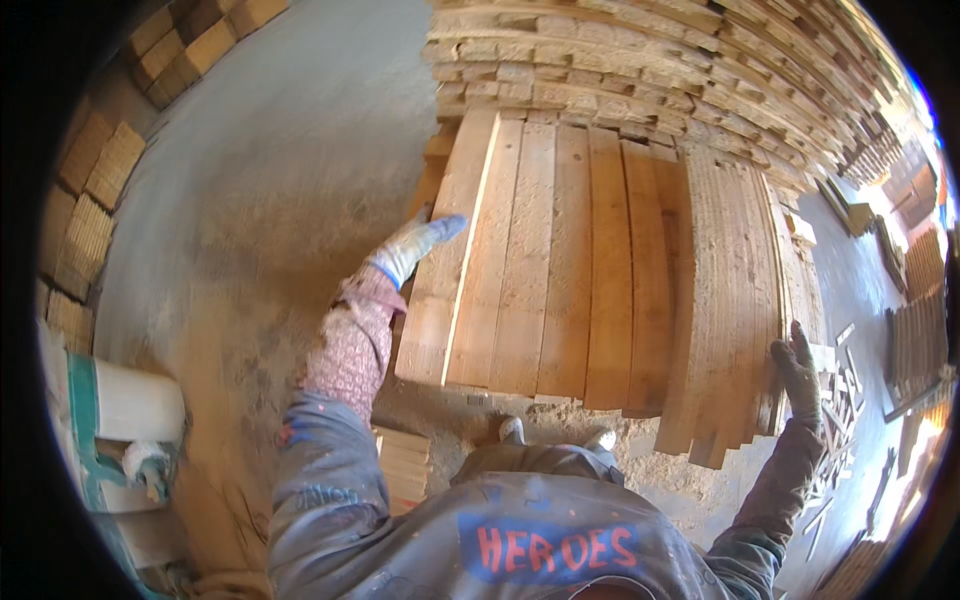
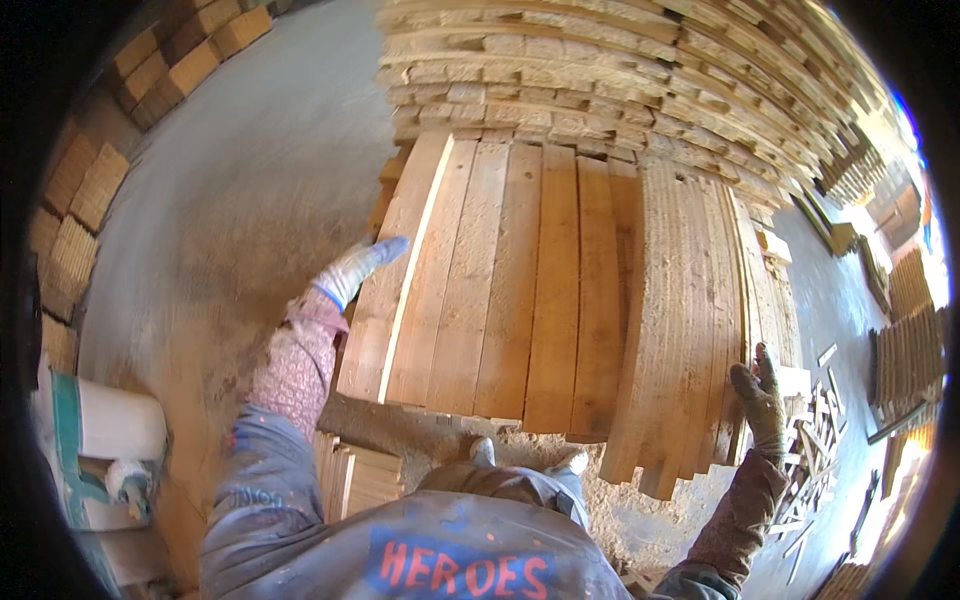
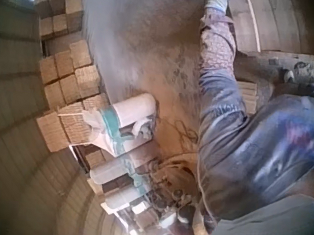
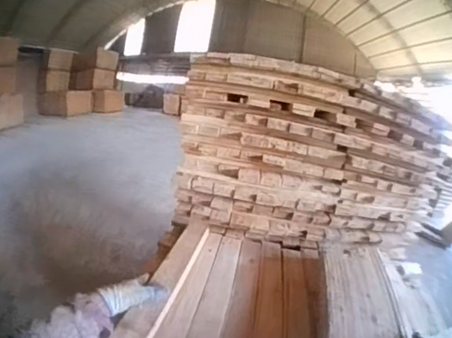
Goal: The person repeatedly picks up stacks of wooden planks from a pile, carries them to a conveyor or table, and places them down. The person then returns to the pile to repeat the process.
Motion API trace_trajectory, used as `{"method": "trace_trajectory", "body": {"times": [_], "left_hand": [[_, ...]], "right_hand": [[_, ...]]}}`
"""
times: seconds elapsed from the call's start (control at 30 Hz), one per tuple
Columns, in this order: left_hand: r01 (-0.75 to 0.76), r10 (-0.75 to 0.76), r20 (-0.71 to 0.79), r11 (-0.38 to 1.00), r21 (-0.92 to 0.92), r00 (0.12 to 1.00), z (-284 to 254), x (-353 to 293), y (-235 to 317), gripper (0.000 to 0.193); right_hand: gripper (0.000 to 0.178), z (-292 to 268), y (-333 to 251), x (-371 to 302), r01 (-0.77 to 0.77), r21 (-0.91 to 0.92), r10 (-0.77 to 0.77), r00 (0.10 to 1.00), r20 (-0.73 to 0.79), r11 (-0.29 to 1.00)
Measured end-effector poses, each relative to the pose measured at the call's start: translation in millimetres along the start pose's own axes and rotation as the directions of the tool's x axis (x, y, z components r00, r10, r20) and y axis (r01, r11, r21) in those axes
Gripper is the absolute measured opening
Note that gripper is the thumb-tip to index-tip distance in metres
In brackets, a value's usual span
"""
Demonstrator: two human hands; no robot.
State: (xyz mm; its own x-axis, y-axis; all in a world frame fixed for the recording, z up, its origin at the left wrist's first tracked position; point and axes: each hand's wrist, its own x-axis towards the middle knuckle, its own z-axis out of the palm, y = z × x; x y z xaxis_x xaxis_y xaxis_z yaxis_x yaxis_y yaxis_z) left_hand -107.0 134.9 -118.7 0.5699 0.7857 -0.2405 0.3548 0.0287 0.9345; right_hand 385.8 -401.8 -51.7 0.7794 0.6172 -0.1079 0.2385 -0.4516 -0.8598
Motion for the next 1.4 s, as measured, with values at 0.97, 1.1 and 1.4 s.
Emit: {"method": "trace_trajectory", "body": {"times": [0.97,1.1,1.4], "left_hand": [[0.163,-0.190,0.015,0.796,-0.583,0.982,117.2,-21.0,46.7,0.057],[-0.167,0.190,0.138,0.972,-0.164,0.972,111.6,-35.2,79.8,0.058],[0.057,-0.057,-0.031,0.532,0.845,0.998,372.0,-69.7,209.3,0.117]], "right_hand": [[0.090,-5.6,-0.4,-16.3,-0.105,0.007,0.104,0.993,0.058,0.994],[0.097,-15.7,2.8,-9.3,-0.085,-0.085,0.094,0.990,0.107,0.993],[0.054,-18.5,38.1,2.9,0.247,0.113,-0.268,0.933,0.240,0.962]]}}
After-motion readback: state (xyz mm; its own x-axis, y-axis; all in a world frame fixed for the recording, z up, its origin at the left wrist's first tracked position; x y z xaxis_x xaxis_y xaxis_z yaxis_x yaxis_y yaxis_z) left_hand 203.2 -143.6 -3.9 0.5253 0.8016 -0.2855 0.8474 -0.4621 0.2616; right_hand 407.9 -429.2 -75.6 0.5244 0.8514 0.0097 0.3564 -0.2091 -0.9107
